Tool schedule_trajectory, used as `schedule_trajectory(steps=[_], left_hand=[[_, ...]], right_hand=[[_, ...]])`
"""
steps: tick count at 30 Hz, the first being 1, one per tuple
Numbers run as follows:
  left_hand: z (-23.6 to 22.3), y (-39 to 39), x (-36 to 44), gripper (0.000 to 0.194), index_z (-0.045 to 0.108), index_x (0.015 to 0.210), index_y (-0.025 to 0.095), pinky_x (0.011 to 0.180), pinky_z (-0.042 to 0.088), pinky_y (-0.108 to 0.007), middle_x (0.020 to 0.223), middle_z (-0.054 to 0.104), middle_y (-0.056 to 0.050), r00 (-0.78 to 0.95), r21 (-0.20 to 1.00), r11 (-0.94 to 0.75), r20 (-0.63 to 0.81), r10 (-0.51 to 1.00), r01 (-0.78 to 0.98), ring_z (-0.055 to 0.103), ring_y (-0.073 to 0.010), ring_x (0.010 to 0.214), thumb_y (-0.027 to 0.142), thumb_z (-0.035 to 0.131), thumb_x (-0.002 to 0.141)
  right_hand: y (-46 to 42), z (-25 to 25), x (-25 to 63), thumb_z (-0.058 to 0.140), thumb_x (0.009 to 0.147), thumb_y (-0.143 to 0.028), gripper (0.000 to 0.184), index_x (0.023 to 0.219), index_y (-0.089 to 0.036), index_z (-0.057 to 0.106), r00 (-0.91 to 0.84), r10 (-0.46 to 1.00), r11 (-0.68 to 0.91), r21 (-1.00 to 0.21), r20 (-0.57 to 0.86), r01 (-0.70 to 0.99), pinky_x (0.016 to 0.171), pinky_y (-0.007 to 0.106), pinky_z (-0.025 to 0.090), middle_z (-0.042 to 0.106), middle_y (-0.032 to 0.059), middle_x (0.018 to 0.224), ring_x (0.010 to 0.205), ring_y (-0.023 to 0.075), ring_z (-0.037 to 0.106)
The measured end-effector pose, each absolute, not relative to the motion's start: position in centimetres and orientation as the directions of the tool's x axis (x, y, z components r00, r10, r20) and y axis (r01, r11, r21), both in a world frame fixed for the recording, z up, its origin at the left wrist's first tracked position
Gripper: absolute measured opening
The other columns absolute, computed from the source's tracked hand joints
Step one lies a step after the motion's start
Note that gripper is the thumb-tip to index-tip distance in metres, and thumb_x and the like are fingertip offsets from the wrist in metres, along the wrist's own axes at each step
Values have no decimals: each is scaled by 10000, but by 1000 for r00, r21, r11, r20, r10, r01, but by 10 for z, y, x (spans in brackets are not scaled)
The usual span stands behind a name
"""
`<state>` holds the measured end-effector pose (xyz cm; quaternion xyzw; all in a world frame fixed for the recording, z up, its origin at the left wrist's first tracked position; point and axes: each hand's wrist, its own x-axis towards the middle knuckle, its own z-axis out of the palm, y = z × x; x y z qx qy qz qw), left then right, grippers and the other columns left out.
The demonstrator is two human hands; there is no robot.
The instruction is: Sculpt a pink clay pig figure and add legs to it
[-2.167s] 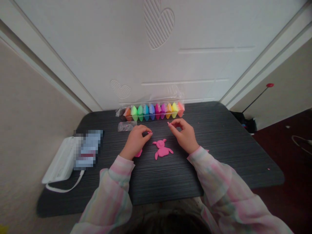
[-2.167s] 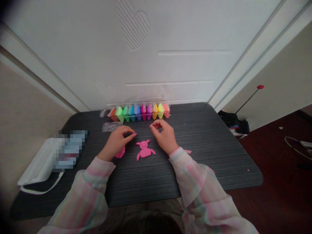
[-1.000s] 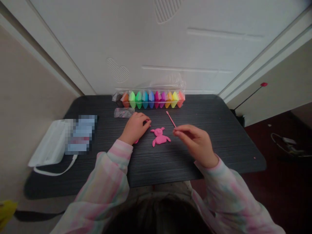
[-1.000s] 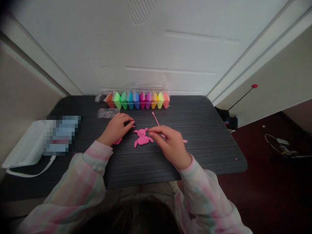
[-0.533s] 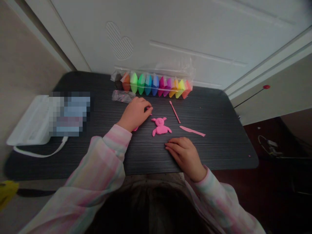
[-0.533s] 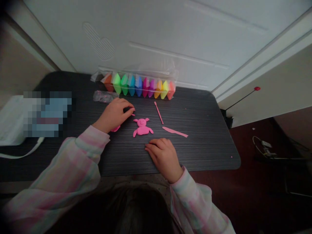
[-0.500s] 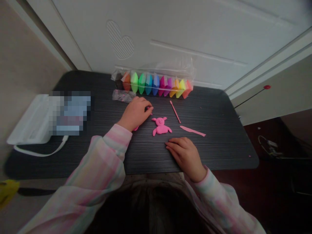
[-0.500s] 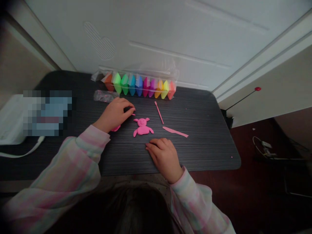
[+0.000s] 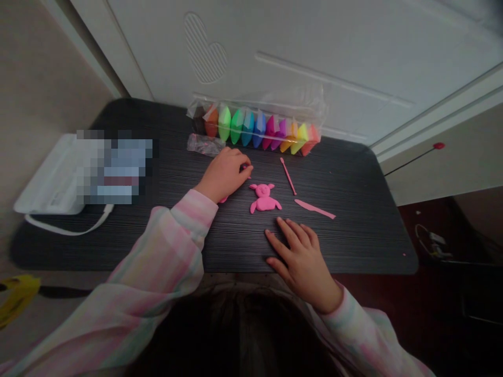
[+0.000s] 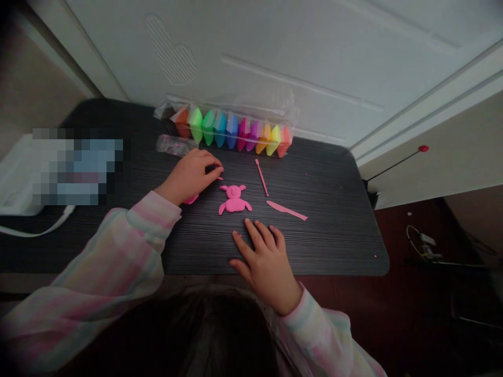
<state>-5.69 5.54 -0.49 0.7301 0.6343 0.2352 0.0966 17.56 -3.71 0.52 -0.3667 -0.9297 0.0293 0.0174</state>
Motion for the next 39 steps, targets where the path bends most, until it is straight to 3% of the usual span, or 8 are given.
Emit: schedule_trajectory(steps=[7, 14, 21, 27, 39], left_hand=[[-6, 55, -58, 272, 652, 860, 122, 843, 382, -329, 885, 619, -64, 81, 440, -175, 222, 972, 881, 493, -183, 881, 297, 449, 811], [-7, 56, -57, 281, 647, 876, 119, 846, 376, -339, 890, 608, -67, 87, 443, -179, 220, 972, 879, 488, -187, 891, 301, 442, 815], [-7, 56, -57, 271, 648, 866, 127, 836, 381, -332, 885, 608, -61, 86, 435, -179, 224, 971, 883, 488, -181, 881, 297, 443, 816], [-7, 56, -56, 265, 648, 857, 123, 828, 382, -330, 869, 609, -65, 89, 434, -181, 224, 971, 883, 489, -185, 873, 295, 451, 812], [-7, 55, -57, 273, 650, 855, 127, 819, 389, -328, 870, 612, -64, 84, 424, -177, 230, 970, 888, 491, -184, 865, 304, 445, 815]], right_hand=[[-39, 2, 190, 430, 838, -417, 462, 1226, -173, 489, -658, 753, 658, -21, 29, 752, 973, 477, 280, 402, 148, 1349, 1222, 293, 344], [-49, 4, 179, 448, 825, -431, 439, 1225, -256, 485, -692, 722, 691, -57, 4, 720, 965, 499, 280, 392, 136, 1354, 1230, 298, 335], [-43, 0, 183, 433, 831, -422, 472, 1240, -190, 470, -659, 751, 660, -29, 42, 751, 968, 501, 284, 379, 161, 1355, 1227, 307, 327], [-50, 3, 188, 444, 822, -443, 459, 1239, -252, 470, -679, 734, 679, -49, 5, 733, 973, 503, 276, 378, 140, 1358, 1230, 302, 331], [-43, 6, 185, 422, 826, -462, 474, 1229, -221, 488, -642, 767, 642, -12, 15, 767, 973, 504, 273, 356, 163, 1365, 1237, 317, 316]])
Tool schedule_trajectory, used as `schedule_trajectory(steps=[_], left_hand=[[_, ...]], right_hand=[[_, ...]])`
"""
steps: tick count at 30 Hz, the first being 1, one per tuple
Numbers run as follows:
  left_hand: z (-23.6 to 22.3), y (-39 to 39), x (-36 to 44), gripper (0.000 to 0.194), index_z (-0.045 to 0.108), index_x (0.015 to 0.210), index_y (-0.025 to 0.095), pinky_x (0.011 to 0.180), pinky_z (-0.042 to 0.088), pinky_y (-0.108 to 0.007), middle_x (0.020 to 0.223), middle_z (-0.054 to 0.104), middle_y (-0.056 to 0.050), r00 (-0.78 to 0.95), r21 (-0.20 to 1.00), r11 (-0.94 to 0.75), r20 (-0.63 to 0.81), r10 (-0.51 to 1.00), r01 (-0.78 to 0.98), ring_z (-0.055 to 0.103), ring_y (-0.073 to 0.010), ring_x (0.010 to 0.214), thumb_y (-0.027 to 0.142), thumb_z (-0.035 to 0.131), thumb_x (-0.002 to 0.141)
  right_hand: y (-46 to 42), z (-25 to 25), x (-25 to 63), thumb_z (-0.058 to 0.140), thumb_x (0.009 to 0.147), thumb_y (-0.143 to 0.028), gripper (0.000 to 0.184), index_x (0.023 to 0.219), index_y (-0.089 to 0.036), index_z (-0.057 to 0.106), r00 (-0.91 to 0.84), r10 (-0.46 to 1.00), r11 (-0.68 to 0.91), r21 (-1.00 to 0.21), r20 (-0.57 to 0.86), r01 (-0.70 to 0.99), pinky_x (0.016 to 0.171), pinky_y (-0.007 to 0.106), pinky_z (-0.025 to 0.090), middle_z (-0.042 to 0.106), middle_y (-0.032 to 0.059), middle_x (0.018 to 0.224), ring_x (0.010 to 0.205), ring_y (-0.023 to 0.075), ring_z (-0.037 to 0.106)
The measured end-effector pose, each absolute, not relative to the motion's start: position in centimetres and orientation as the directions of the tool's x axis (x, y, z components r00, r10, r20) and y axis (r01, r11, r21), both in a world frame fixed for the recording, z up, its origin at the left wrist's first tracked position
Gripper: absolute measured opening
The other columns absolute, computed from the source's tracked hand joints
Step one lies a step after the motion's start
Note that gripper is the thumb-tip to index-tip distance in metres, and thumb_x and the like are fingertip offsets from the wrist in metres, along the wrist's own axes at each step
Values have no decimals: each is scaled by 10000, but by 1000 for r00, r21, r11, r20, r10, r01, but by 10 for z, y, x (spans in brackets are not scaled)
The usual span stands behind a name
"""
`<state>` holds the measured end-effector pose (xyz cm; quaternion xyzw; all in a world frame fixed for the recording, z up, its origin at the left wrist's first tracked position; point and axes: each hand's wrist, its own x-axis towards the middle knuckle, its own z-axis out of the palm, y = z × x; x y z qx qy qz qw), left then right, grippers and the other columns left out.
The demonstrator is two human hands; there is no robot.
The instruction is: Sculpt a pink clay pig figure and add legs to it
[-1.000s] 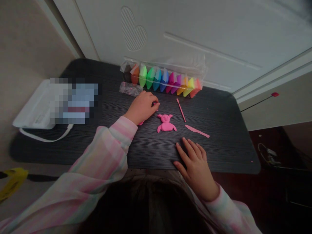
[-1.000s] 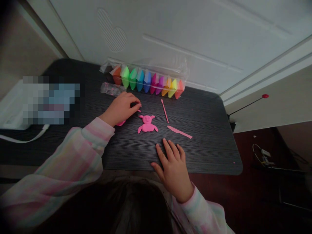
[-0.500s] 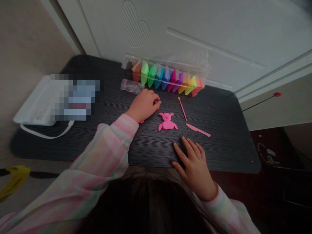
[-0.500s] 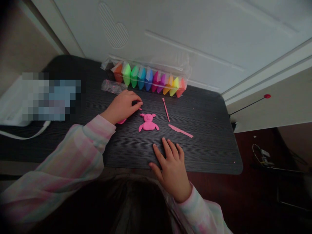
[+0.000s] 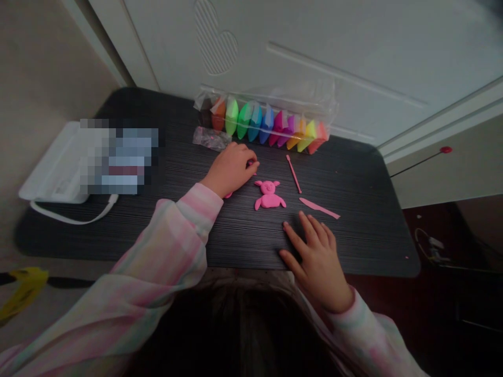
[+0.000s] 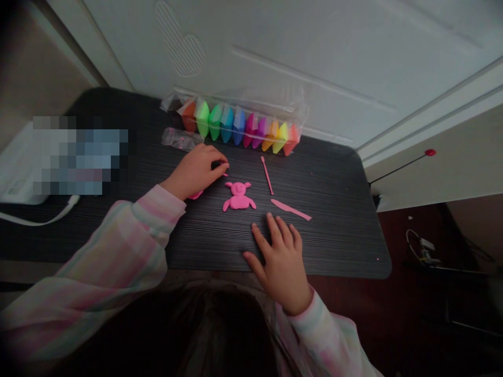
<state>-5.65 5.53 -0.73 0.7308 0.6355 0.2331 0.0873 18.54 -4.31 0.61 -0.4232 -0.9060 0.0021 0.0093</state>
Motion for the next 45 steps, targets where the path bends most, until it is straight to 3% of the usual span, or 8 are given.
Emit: schedule_trajectory(steps=[5, 10, 29, 45], left_hand=[[-8, 56, -57, 273, 650, 854, 128, 818, 394, -329, 877, 619, -70, 96, 417, -189, 235, 967, 889, 497, -189, 866, 300, 441, 815], [-8, 56, -57, 273, 651, 857, 131, 821, 397, -331, 882, 620, -73, 99, 415, -193, 239, 966, 889, 501, -193, 870, 300, 441, 814], [-8, 55, -57, 274, 650, 857, 131, 826, 395, -336, 886, 619, -75, 93, 417, -185, 231, 968, 890, 502, -193, 876, 296, 437, 814], [-7, 55, -57, 281, 648, 857, 130, 818, 394, -334, 880, 620, -74, 98, 404, -183, 221, 970, 896, 502, -189, 858, 300, 428, 817]], right_hand=[[-43, 8, 185, 413, 821, -495, 492, 1248, -256, 461, -704, 709, 703, -43, -36, 710, 989, 498, 254, 347, 133, 1379, 1245, 296, 312], [-44, 7, 185, 404, 823, -500, 502, 1246, -238, 467, -642, 767, 642, -15, -11, 767, 984, 506, 252, 336, 149, 1382, 1253, 311, 296], [-42, 6, 187, 400, 823, -509, 501, 1255, -261, 454, -710, 703, 709, -38, -39, 704, 998, 502, 237, 360, 126, 1376, 1247, 291, 316], [-41, 6, 185, 399, 822, -513, 496, 1251, -271, 457, -682, 731, 680, -44, -34, 731, 995, 498, 244, 359, 117, 1378, 1248, 289, 316]])
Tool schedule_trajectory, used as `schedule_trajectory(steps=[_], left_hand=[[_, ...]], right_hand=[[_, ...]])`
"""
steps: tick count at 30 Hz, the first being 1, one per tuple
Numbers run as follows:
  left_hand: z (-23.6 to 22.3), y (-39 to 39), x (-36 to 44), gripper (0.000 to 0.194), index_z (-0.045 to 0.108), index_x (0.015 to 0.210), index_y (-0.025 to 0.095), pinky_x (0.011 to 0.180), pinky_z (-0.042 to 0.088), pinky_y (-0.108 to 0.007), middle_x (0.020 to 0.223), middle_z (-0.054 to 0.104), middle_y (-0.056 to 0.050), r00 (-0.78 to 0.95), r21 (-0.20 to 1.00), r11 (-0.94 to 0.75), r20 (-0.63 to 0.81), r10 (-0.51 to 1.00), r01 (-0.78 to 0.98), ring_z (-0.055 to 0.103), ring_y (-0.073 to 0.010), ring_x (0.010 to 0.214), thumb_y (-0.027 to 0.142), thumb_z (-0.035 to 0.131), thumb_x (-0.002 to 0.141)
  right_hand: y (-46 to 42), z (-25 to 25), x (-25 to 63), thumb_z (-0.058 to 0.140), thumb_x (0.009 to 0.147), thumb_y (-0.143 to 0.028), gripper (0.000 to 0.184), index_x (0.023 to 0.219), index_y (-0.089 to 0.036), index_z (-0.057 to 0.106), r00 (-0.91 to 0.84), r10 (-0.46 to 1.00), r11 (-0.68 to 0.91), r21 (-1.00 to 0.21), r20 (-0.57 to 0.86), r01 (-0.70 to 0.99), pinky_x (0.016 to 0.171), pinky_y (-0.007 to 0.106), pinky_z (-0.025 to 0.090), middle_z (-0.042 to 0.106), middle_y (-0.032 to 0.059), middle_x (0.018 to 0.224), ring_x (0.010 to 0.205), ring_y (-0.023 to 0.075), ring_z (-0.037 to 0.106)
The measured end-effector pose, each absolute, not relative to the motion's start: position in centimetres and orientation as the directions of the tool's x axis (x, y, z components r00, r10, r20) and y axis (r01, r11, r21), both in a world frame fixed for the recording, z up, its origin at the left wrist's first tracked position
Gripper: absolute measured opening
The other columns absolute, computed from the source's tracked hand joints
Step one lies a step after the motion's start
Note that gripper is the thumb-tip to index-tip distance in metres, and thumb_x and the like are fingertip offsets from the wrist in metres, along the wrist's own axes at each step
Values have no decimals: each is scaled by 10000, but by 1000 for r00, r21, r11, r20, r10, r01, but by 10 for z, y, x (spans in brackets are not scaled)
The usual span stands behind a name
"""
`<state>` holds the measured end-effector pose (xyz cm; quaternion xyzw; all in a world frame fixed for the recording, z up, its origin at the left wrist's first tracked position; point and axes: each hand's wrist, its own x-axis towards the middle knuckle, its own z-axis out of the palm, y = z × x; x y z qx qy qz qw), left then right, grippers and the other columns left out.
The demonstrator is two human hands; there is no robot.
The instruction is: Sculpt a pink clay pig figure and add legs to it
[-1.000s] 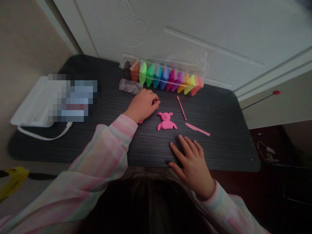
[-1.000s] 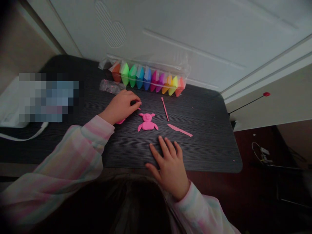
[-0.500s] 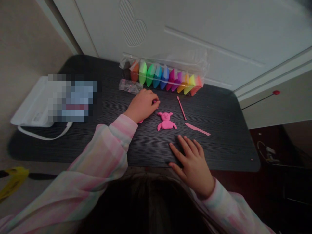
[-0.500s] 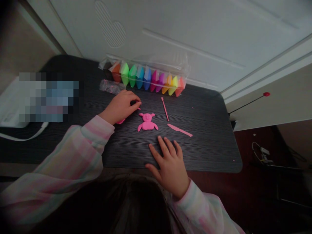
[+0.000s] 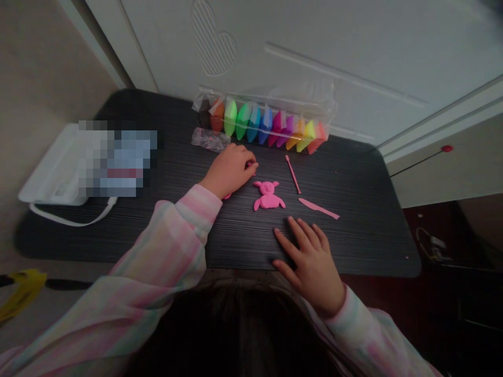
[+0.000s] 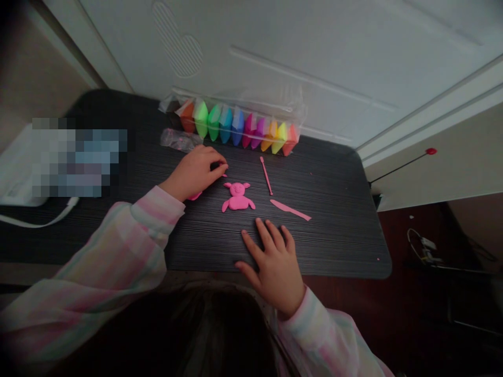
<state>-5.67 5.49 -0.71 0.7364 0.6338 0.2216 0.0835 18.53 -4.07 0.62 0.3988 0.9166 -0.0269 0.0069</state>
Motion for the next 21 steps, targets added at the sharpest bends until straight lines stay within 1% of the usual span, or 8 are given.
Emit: schedule_trajectory(steps=[2, 6, 10, 13, 17, 21], left_hand=[[-7, 55, -57, 284, 647, 860, 130, 819, 394, -334, 881, 618, -74, 99, 403, -184, 221, 970, 897, 501, -190, 863, 304, 427, 817], [-7, 55, -57, 278, 647, 861, 128, 825, 394, -335, 886, 619, -78, 102, 404, -186, 220, 970, 896, 503, -192, 868, 299, 433, 814], [-7, 55, -57, 280, 646, 859, 132, 826, 393, -335, 885, 618, -75, 106, 405, -191, 224, 969, 894, 502, -190, 865, 305, 429, 815], [-8, 55, -57, 281, 646, 860, 133, 824, 393, -335, 880, 619, -74, 105, 405, -192, 227, 968, 894, 502, -192, 866, 305, 427, 816], [-8, 55, -57, 282, 647, 857, 132, 816, 396, -333, 877, 620, -76, 107, 404, -196, 231, 967, 894, 502, -194, 861, 304, 428, 815], [-7, 55, -57, 282, 649, 855, 127, 814, 397, -332, 875, 625, -77, 108, 406, -196, 230, 967, 893, 505, -195, 859, 304, 433, 813]], right_hand=[[-41, 6, 185, 406, 821, -507, 498, 1247, -257, 466, -654, 757, 653, -33, -16, 757, 989, 502, 248, 352, 129, 1380, 1251, 301, 306], [-41, 6, 184, 427, 815, -497, 497, 1254, -265, 456, -695, 718, 693, -57, -38, 719, 998, 493, 236, 367, 117, 1373, 1239, 288, 323], [-40, 5, 184, 437, 812, -490, 492, 1244, -257, 470, -658, 753, 657, -43, -15, 752, 987, 508, 240, 361, 131, 1373, 1242, 307, 312], [-39, 5, 184, 448, 807, -486, 494, 1251, -269, 458, -698, 716, 695, -63, -27, 716, 996, 499, 236, 364, 111, 1377, 1233, 293, 328], [-39, 6, 183, 441, 812, -482, 480, 1239, -267, 474, -655, 756, 654, -51, -12, 755, 985, 502, 249, 369, 118, 1369, 1239, 302, 318], [-39, 5, 182, 438, 811, -490, 483, 1245, -280, 462, -688, 725, 685, -76, -30, 725, 993, 501, 242, 368, 109, 1373, 1236, 290, 325]])
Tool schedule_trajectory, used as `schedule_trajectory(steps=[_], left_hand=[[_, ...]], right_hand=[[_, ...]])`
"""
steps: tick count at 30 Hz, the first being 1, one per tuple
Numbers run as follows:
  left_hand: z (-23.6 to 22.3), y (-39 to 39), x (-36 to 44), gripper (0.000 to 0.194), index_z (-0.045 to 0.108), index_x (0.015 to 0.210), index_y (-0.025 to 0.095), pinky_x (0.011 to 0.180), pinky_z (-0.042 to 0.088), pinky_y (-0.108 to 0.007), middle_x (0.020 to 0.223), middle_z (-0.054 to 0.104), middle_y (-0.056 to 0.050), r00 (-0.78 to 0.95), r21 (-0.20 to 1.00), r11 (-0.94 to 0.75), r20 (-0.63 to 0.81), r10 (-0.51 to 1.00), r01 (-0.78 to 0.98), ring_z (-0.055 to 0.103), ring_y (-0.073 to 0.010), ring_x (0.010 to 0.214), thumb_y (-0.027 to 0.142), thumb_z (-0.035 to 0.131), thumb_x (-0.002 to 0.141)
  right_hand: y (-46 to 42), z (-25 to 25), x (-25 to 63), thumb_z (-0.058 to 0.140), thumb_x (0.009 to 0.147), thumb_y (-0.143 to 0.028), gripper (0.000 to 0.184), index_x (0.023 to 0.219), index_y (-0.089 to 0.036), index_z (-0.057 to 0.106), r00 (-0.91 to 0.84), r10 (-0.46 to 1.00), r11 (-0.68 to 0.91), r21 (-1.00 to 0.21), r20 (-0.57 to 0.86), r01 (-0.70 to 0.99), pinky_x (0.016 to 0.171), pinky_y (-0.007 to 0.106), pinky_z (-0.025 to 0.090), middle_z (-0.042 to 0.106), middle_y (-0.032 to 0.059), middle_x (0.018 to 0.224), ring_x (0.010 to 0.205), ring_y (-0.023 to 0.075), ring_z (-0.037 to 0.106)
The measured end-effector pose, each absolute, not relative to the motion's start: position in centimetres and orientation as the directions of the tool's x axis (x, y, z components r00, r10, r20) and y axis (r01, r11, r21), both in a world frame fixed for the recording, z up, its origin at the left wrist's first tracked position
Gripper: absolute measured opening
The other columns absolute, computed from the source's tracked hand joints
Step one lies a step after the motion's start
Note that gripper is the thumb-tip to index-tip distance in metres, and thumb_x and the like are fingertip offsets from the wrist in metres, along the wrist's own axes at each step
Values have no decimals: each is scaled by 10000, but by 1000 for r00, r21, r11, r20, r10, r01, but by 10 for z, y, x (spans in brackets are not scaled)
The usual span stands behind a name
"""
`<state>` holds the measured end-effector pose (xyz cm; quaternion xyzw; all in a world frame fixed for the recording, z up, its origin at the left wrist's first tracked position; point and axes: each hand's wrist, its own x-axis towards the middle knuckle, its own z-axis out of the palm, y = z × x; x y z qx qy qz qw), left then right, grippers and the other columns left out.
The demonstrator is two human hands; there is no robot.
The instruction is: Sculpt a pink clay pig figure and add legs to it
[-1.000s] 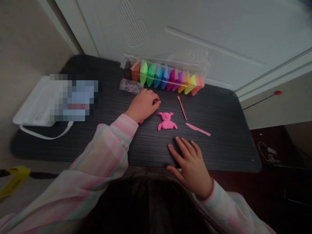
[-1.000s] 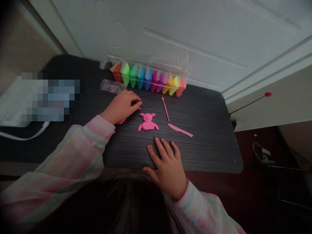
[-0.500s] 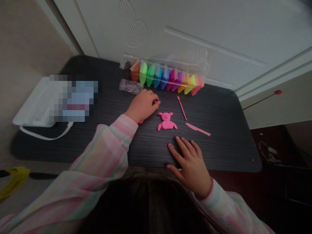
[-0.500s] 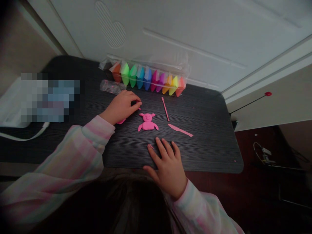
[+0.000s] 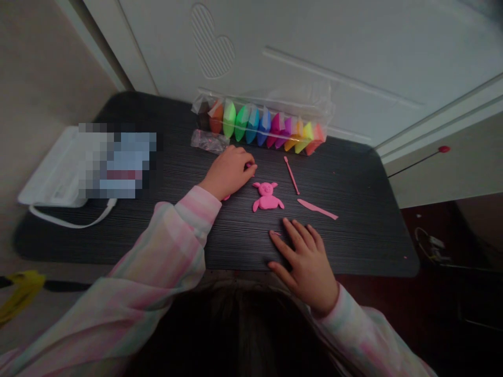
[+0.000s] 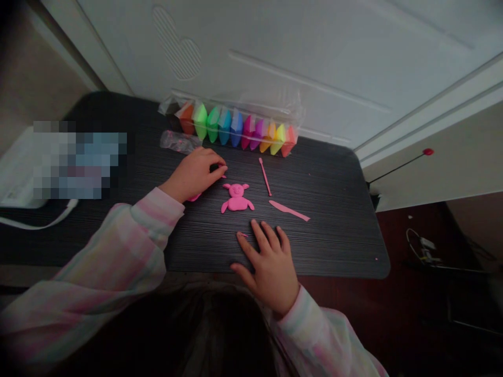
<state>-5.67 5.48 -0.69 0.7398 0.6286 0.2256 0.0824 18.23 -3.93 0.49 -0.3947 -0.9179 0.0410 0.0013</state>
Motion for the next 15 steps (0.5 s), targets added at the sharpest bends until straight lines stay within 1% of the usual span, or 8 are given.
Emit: schedule_trajectory(steps=[3, 8, 11, 15], left_hand=[[-7, 55, -57, 281, 651, 853, 129, 815, 398, -333, 872, 625, -76, 103, 408, -193, 232, 967, 892, 505, -193, 855, 305, 436, 812], [-8, 55, -57, 277, 650, 853, 132, 815, 399, -333, 873, 622, -75, 102, 410, -192, 232, 967, 892, 501, -192, 856, 299, 433, 811], [-8, 55, -57, 276, 650, 852, 131, 810, 399, -332, 872, 621, -76, 100, 411, -190, 232, 968, 892, 502, -193, 855, 302, 437, 809], [-7, 55, -57, 277, 649, 853, 131, 811, 397, -330, 870, 622, -74, 98, 411, -188, 231, 968, 892, 503, -193, 856, 301, 434, 811]], right_hand=[[-40, 4, 182, 438, 815, -482, 474, 1237, -270, 475, -643, 766, 642, -62, -3, 765, 982, 508, 253, 367, 124, 1369, 1238, 304, 316], [-41, 3, 180, 459, 805, -472, 488, 1243, -257, 466, -689, 725, 686, -80, -9, 723, 994, 509, 241, 363, 122, 1373, 1237, 296, 320], [-39, 3, 182, 456, 811, -455, 493, 1255, -239, 453, -687, 727, 685, -86, 9, 724, 991, 524, 239, 342, 142, 1377, 1251, 305, 298], [-32, 4, 191, 430, 833, -383, 491, 1285, -192, 404, -708, 705, 705, -155, 45, 692, 998, 539, 234, 297, 155, 1395, 1274, 304, 265]])
